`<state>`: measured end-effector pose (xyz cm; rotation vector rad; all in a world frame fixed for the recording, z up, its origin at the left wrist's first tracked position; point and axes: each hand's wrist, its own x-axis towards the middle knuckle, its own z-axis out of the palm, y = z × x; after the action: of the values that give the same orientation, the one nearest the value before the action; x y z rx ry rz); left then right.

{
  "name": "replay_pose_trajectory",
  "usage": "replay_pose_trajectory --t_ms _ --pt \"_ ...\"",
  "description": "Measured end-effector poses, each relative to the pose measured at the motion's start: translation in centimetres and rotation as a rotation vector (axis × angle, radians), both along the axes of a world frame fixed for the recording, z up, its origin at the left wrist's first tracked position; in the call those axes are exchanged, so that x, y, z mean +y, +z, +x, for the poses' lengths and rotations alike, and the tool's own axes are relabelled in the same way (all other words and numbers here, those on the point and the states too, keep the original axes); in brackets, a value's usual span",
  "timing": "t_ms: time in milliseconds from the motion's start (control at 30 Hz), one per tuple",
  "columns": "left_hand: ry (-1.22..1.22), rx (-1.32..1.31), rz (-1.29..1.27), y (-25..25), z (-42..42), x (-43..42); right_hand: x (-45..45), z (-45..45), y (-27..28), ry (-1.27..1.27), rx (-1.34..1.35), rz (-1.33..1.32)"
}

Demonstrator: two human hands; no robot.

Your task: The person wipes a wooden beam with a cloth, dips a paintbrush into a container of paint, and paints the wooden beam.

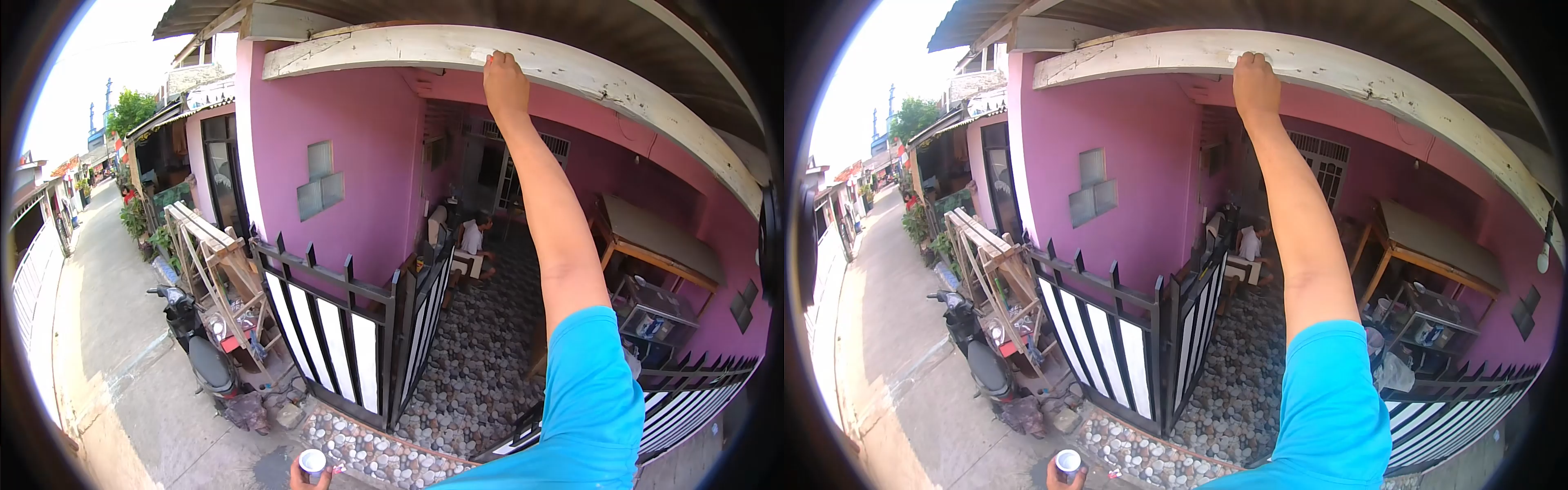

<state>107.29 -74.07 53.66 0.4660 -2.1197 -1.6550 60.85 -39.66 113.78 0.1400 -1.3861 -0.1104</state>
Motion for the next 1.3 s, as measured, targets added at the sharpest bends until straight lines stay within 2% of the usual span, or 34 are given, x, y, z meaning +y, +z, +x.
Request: replay_pose_trajectory --t_ms 100,133,200,300,367,400,533,600,700,833,933,1067,1133,1300 --pt "0.029 0.071 0.143 1.0 1.0 0.5 -2.4 -0.6 0.0 0.057 -0.020 -0.012" --pt "0.036 0.076 0.141 1.6 1.3 0.5 -3.2 -0.6 0.0 0.098 -0.024 -0.021" --pt "0.091 -0.102 0.021 2.8 1.8 0.5 -4.5 -1.3 0.5 0.156 -0.018 -0.025" --pt "0.114 -0.126 -0.022 2.8 1.9 0.4 -5.5 -1.9 1.0 0.294 -0.045 -0.030" --pt "0.099 -0.076 0.050 3.2 1.7 0.6 -5.6 -2.7 1.6 0.551 0.029 -0.087" --pt "0.081 -0.029 0.126 3.4 1.5 0.7 -5.1 -3.1 2.1 0.553 0.030 -0.090" --pt "0.064 -0.028 0.161 4.3 1.0 0.9 -1.0 -3.3 2.8 0.536 -0.005 -0.234" --pt "0.049 -0.126 0.002 5.4 0.8 0.9 0.8 -1.8 3.2 0.480 -0.024 -0.273" --pt "0.059 -0.108 -0.048 4.0 0.6 0.7 1.8 0.6 3.1 0.347 0.030 -0.261" --pt "0.025 -0.052 0.019 3.5 0.4 0.8 0.7 -0.1 2.6 0.469 0.047 -0.190" --pt "-0.016 -0.045 0.042 2.7 0.2 0.5 -0.1 -2.0 1.9 0.660 -0.098 -0.179" --pt "0.008 -0.059 0.061 4.2 0.5 1.3 1.4 -2.0 1.3 0.635 -0.093 -0.255" --pt "0.018 -0.038 0.145 5.6 0.7 1.8 2.9 -1.1 1.2 0.498 -0.038 -0.292" --pt "0.019 -0.042 0.113 5.4 0.8 1.8 2.8 1.7 0.8 0.513 -0.003 -0.309"
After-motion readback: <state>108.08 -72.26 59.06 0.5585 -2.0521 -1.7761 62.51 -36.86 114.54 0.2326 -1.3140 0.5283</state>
